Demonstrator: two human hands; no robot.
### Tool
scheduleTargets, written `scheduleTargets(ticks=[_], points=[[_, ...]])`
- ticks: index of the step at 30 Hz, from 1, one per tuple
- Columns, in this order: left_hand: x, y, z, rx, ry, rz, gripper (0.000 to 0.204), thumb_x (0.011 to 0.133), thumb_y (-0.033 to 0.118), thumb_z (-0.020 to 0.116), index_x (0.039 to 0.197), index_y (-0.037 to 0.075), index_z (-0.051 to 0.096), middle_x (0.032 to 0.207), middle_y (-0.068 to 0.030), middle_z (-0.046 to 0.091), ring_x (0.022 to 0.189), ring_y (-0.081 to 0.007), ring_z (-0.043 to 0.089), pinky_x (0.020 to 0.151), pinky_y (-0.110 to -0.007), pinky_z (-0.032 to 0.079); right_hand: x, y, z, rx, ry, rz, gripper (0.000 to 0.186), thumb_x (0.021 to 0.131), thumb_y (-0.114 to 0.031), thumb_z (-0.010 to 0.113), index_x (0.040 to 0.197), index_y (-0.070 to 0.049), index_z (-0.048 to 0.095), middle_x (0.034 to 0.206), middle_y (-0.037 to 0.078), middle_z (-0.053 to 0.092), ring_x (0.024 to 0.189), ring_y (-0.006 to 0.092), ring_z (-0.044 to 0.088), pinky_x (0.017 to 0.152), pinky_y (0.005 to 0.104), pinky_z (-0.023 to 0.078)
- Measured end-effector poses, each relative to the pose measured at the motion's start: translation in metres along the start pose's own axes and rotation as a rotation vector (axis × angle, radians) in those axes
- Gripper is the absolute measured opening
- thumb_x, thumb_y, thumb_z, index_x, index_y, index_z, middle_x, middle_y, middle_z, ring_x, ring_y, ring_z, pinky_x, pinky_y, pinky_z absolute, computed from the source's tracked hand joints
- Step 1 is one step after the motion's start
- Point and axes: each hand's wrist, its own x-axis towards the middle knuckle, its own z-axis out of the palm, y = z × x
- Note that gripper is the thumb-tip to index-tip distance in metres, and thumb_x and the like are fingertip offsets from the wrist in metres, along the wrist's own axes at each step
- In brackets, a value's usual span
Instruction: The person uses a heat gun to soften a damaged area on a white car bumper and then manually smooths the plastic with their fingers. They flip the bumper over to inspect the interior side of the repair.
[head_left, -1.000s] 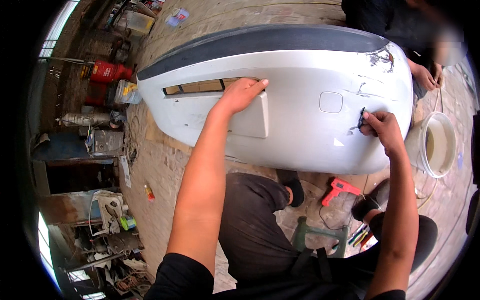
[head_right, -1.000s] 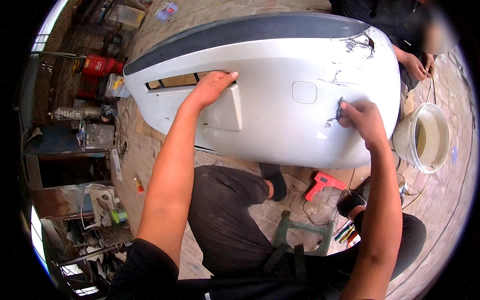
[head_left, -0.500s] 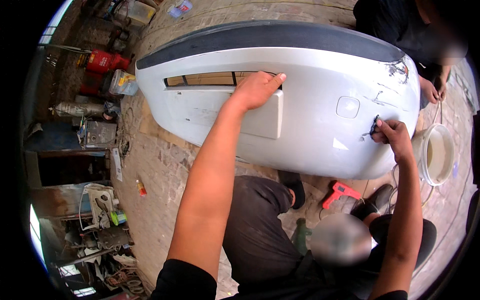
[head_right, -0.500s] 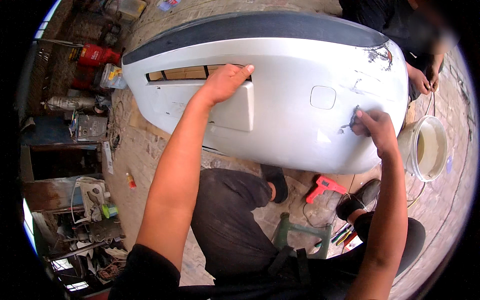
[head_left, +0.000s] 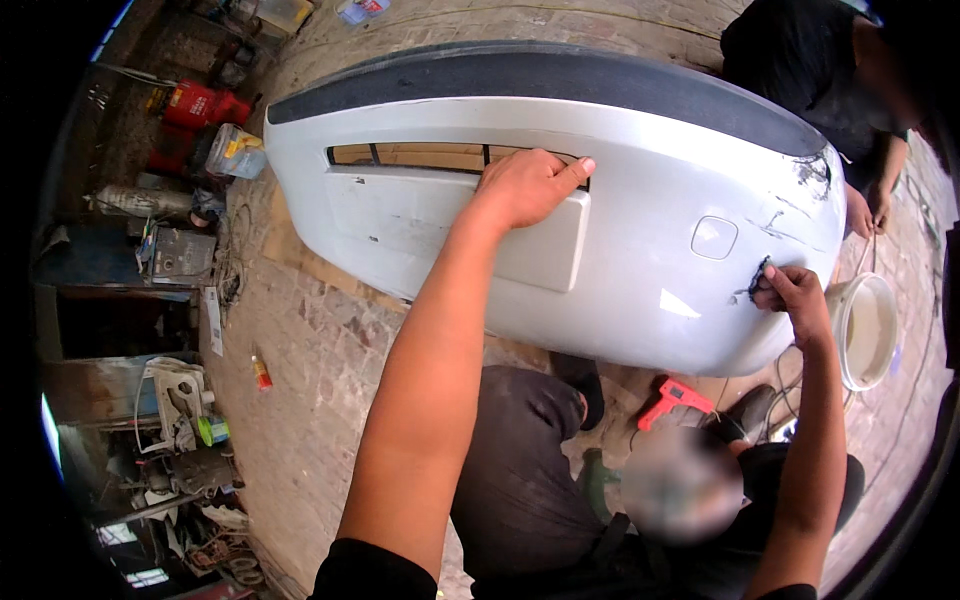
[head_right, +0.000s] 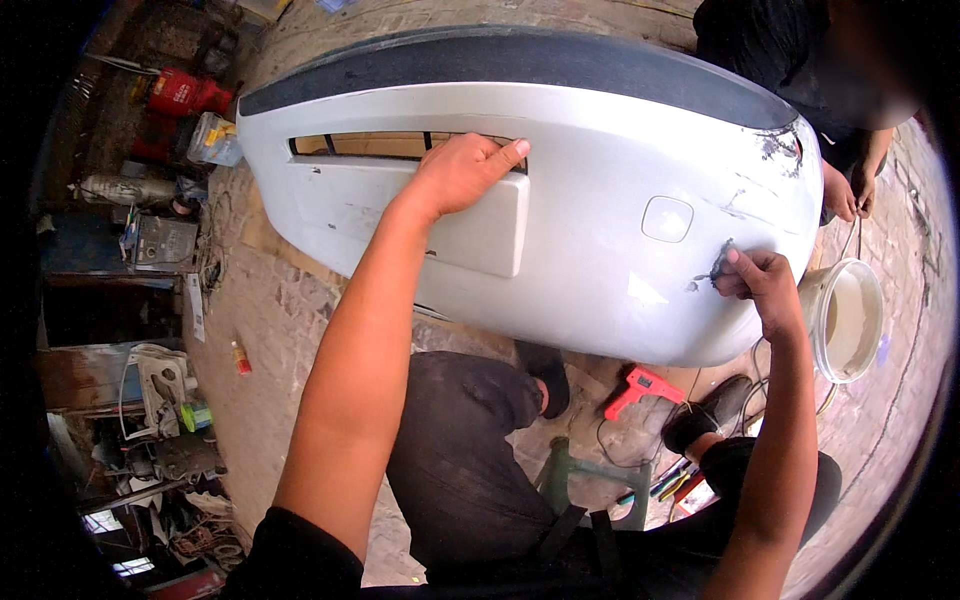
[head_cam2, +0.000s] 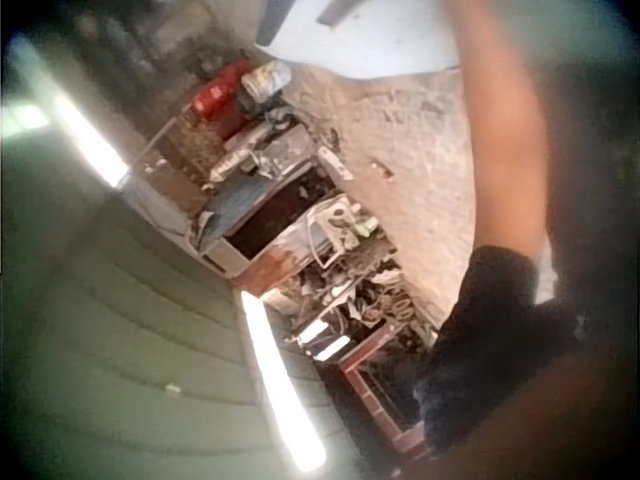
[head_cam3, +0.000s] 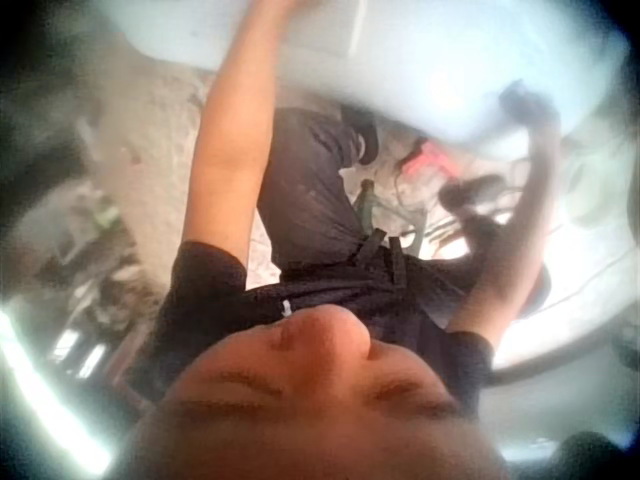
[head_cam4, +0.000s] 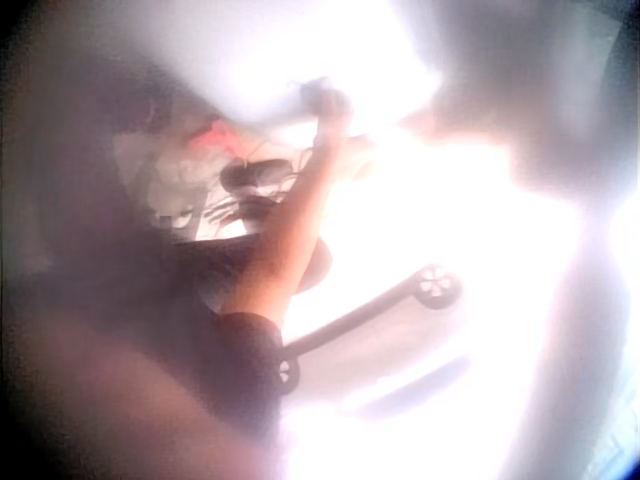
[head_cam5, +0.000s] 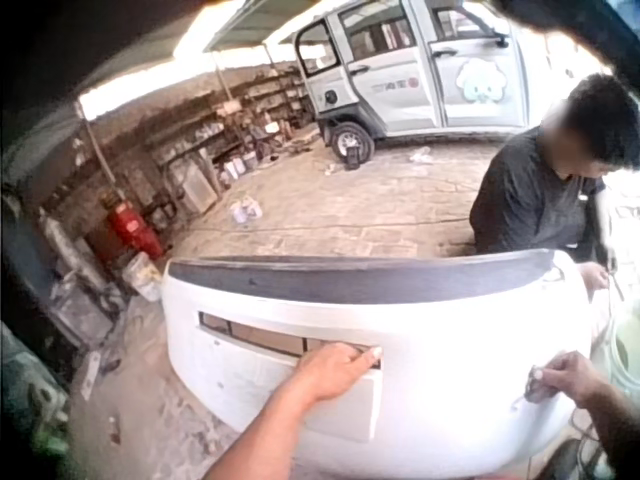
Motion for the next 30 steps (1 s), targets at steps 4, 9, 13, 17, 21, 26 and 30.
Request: scheduleTargets(ticks=[4, 9, 13, 17, 21, 26, 30], points=[[-0.002, -0.001, 0.000, 0.008, 0.031, 0.009, 0.079, 0.099, 0.073, 0.053, 0.063, 0.003, 0.058, 0.060, -0.0114, 0.056, 0.068, -0.0273, 0.060, 0.072, -0.042, 0.049, -0.002, -0.002, 0.003, 0.002, 0.028, 0.014, 0.044, 0.098, -0.043, 0.075, 0.094, 0.001, 0.072, 0.080, 0.012, 0.075, 0.070, 0.0177, 0.069, 0.070, 0.0292, 0.051], [-0.002, -0.002, 0.000, 0.021, 0.033, 0.039, 0.079, 0.100, 0.071, 0.051, 0.062, 0.003, 0.056, 0.063, -0.0142, 0.059, 0.069, -0.0323, 0.061, 0.071, -0.046, 0.049, -0.002, 0.000, -0.001, -0.035, 0.043, 0.011, 0.045, 0.099, -0.043, 0.074, 0.095, 0.001, 0.072, 0.080, 0.012, 0.075, 0.071, 0.0185, 0.070, 0.071, 0.0303, 0.053], [-0.001, -0.001, 0.001, 0.027, 0.021, 0.061, 0.077, 0.102, 0.070, 0.046, 0.075, 0.001, 0.068, 0.079, -0.0189, 0.070, 0.085, -0.0382, 0.068, 0.082, -0.048, 0.052, -0.003, 0.000, -0.002, -0.036, 0.021, 0.001, 0.046, 0.099, -0.044, 0.074, 0.095, 0.002, 0.072, 0.081, 0.012, 0.076, 0.072, 0.0190, 0.071, 0.071, 0.0312, 0.053], [0.000, -0.006, 0.006, 0.012, 0.052, 0.101, 0.074, 0.103, 0.069, 0.044, 0.099, 0.004, 0.079, 0.102, -0.0203, 0.076, 0.105, -0.0406, 0.069, 0.097, -0.047, 0.051, -0.005, -0.006, 0.002, -0.045, 0.028, -0.006, 0.047, 0.099, -0.044, 0.074, 0.093, 0.003, 0.072, 0.080, 0.013, 0.076, 0.071, 0.0188, 0.071, 0.071, 0.0311, 0.054], [0.001, -0.007, 0.006, 0.034, 0.039, 0.090, 0.073, 0.103, 0.069, 0.044, 0.103, 0.005, 0.080, 0.105, -0.0205, 0.076, 0.107, -0.0413, 0.069, 0.099, -0.047, 0.051, -0.006, -0.014, 0.009, -0.099, 0.052, -0.022, 0.048, 0.098, -0.044, 0.075, 0.088, 0.003, 0.073, 0.076, 0.013, 0.075, 0.067, 0.0185, 0.070, 0.068, 0.0307, 0.054], [-0.001, -0.001, 0.000, 0.050, -0.007, 0.043, 0.076, 0.103, 0.070, 0.044, 0.093, 0.003, 0.078, 0.093, -0.0205, 0.075, 0.097, -0.0404, 0.070, 0.093, -0.048, 0.052, -0.007, -0.023, 0.018, -0.187, 0.129, -0.030, 0.049, 0.097, -0.042, 0.076, 0.083, 0.005, 0.073, 0.071, 0.012, 0.073, 0.061, 0.0181, 0.067, 0.062, 0.0314, 0.053], [-0.001, -0.003, 0.005, 0.034, 0.058, 0.055, 0.077, 0.102, 0.070, 0.047, 0.084, 0.001, 0.074, 0.081, -0.0201, 0.071, 0.089, -0.0384, 0.069, 0.087, -0.047, 0.052, -0.008, -0.032, 0.029, -0.259, 0.190, -0.020, 0.048, 0.097, -0.038, 0.077, 0.081, 0.007, 0.073, 0.069, 0.011, 0.071, 0.060, 0.0170, 0.064, 0.061, 0.0322, 0.052]])
